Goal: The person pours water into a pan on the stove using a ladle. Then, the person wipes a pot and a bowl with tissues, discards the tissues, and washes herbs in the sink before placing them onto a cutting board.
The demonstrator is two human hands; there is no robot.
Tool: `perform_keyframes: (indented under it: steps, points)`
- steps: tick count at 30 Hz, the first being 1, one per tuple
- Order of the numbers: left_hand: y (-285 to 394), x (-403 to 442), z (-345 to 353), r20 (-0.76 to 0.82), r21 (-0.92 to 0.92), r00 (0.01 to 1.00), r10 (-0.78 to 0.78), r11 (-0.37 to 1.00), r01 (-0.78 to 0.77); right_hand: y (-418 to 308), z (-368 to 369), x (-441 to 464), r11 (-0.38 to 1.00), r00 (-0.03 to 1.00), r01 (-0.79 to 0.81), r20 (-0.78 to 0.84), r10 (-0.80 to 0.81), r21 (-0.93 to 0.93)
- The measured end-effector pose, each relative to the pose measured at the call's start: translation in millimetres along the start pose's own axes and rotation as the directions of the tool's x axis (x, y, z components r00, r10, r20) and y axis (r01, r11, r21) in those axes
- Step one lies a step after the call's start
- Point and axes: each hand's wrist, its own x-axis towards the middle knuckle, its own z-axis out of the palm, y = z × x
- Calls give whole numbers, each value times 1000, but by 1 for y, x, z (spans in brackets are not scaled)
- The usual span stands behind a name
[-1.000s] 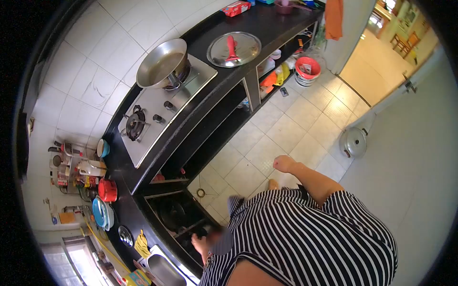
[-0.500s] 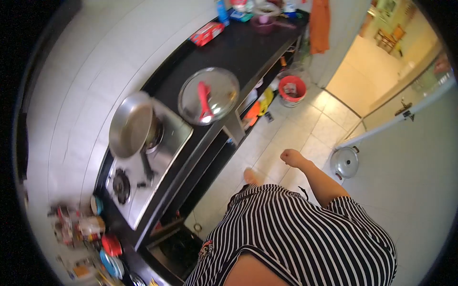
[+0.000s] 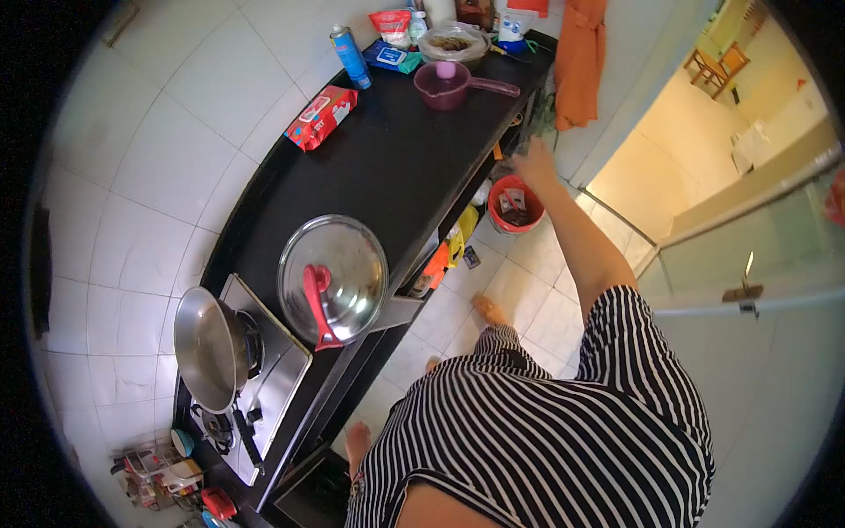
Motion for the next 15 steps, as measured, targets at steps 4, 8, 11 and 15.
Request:
perform_keyframes:
  steps: [4,8,11,15]
  points:
    - [-5,-61,59,58,25,958,-281,960,280,17,34,137,985,988,109,-91,-122,-132]
    - [29,-93,105,80,-94,914,-397,910,404,12,48,209,979,983,147,134,-129,-142]
    - [54,-101,123,83,-176,907,-412,890,421,-16,36,219,986,931,92,364,-36,-136]
    - [73,-99,135,71,-256,913,-402,877,406,-10,67,213,988,842,87,521,-142,130]
